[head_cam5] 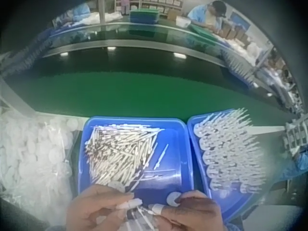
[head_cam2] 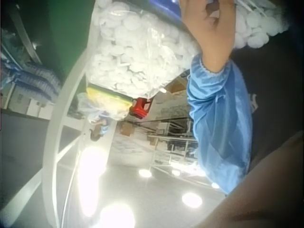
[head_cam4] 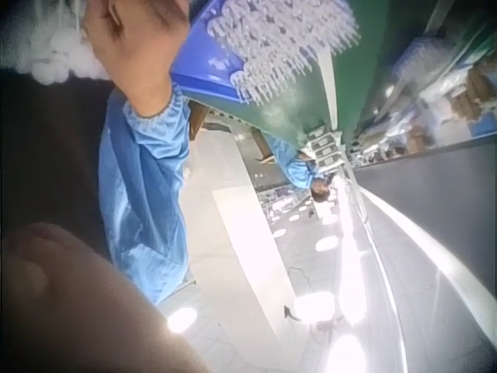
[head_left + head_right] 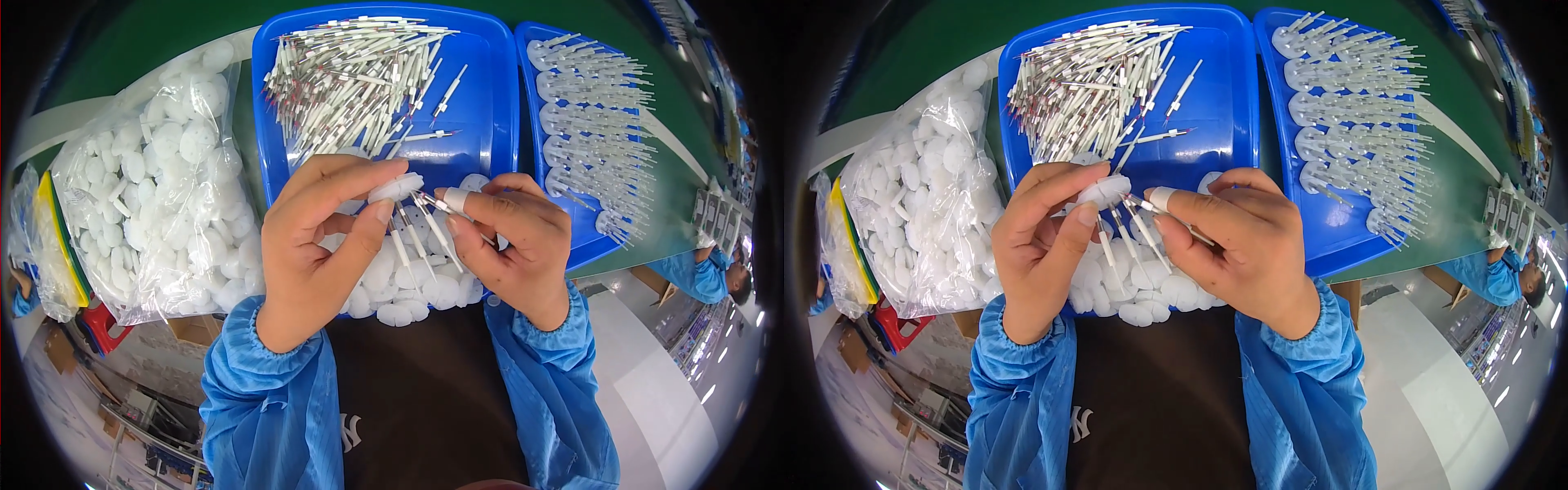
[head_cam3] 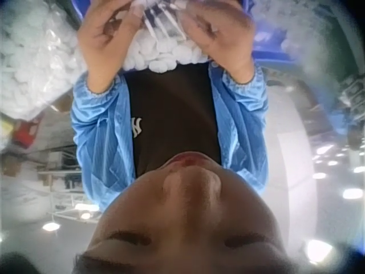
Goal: The person assembles small white plastic components by hand, inserting thin metal pins into them at a factory workbench.
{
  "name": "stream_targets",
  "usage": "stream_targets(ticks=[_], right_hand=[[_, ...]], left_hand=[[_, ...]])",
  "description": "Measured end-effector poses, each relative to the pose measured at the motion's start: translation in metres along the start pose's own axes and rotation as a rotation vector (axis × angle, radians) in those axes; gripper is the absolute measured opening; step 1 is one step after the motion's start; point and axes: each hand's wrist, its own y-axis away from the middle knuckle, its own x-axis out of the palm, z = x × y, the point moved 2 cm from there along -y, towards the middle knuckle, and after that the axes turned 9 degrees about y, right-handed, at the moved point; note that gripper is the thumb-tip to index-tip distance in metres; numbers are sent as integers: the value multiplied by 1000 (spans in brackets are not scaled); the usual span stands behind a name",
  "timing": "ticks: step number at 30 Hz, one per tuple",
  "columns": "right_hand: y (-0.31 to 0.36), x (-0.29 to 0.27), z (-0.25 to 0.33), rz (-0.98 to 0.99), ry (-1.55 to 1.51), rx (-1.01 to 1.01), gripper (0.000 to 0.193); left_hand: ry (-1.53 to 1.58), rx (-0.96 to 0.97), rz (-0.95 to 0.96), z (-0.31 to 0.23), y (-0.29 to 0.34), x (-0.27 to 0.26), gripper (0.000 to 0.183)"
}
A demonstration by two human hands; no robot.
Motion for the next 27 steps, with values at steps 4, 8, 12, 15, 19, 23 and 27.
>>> stream_targets(ticks=[4, 8, 12, 15, 19, 23, 27], right_hand=[[0, 3, -2, 25, -53, 37, 20], [1, 3, 1, 22, -95, 82, 19], [-8, 4, 5, -26, 106, -22, 18], [-6, 8, 10, -96, 261, -98, 19], [-5, 6, 17, -163, 420, -170, 20], [-6, 12, 10, -175, 361, -252, 21], [-5, 14, 13, -198, 314, -258, 22]], left_hand=[[-114, 71, 10, 0, 0, 3, 40], [-283, 92, 81, -6, 3, 5, 37], [-422, 191, 52, -9, -1, 4, 42], [-549, 234, 65, -15, 2, 7, 41], [-683, 245, 73, -16, 7, 8, 39], [-599, 146, 39, -19, 12, 8, 39], [-580, 119, 17, -15, 11, 8, 39]])
